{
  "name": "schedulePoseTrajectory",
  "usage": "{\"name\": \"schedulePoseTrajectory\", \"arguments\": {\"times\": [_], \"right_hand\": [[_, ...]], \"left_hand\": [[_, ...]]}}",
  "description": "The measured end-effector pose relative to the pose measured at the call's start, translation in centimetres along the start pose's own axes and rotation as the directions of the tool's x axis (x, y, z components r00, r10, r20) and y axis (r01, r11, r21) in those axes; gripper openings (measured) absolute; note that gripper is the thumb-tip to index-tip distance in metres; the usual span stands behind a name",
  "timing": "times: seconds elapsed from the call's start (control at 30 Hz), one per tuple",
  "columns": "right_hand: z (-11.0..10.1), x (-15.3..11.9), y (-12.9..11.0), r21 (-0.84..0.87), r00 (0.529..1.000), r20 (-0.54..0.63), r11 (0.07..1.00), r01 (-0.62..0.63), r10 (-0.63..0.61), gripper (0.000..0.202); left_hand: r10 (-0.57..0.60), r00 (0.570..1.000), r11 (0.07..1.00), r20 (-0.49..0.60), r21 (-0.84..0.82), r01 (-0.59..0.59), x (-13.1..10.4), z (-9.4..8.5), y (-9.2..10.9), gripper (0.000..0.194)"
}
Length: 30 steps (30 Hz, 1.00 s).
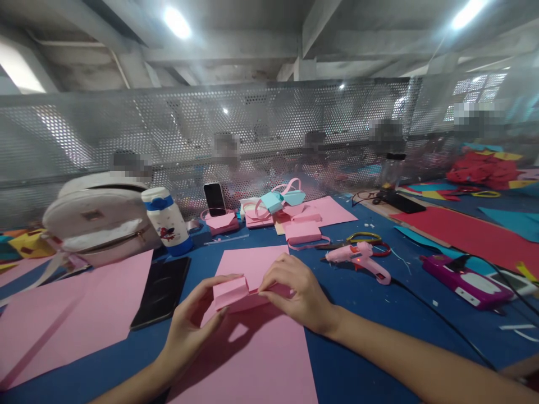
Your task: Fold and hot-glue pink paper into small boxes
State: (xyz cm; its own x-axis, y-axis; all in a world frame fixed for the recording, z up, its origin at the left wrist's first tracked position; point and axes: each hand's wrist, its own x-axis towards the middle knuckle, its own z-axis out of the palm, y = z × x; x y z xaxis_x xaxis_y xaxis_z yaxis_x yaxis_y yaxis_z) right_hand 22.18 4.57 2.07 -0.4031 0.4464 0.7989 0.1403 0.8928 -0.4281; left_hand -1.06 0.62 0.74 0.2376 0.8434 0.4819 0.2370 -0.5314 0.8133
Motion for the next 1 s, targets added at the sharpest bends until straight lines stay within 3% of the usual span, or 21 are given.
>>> {"name": "schedulePoseTrajectory", "arguments": {"times": [0.33, 0.8, 1.0], "right_hand": [[0.01, -0.15, -0.03, 0.025, 1.0, 0.009, 1.0, -0.013, 0.013, 0.008], [-0.04, 0.09, 0.08, 0.028, 1.0, -0.002, 1.0, 0.001, -0.001, 0.007], [-0.09, 0.25, -0.22, 0.026, 0.998, 0.066, 1.0, 0.006, -0.008, 0.008]], "left_hand": [[0.108, 0.994, 0.992, -0.012, 0.07, -0.107, -0.2, -0.04, -0.32, 0.041], [0.186, 0.983, 0.968, -0.001, 0.169, -0.183, -0.1, -0.12, -0.16, 0.031], [0.219, 0.976, 0.958, -0.012, 0.194, -0.213, -0.1, 0.14, 0.13, 0.03]]}}
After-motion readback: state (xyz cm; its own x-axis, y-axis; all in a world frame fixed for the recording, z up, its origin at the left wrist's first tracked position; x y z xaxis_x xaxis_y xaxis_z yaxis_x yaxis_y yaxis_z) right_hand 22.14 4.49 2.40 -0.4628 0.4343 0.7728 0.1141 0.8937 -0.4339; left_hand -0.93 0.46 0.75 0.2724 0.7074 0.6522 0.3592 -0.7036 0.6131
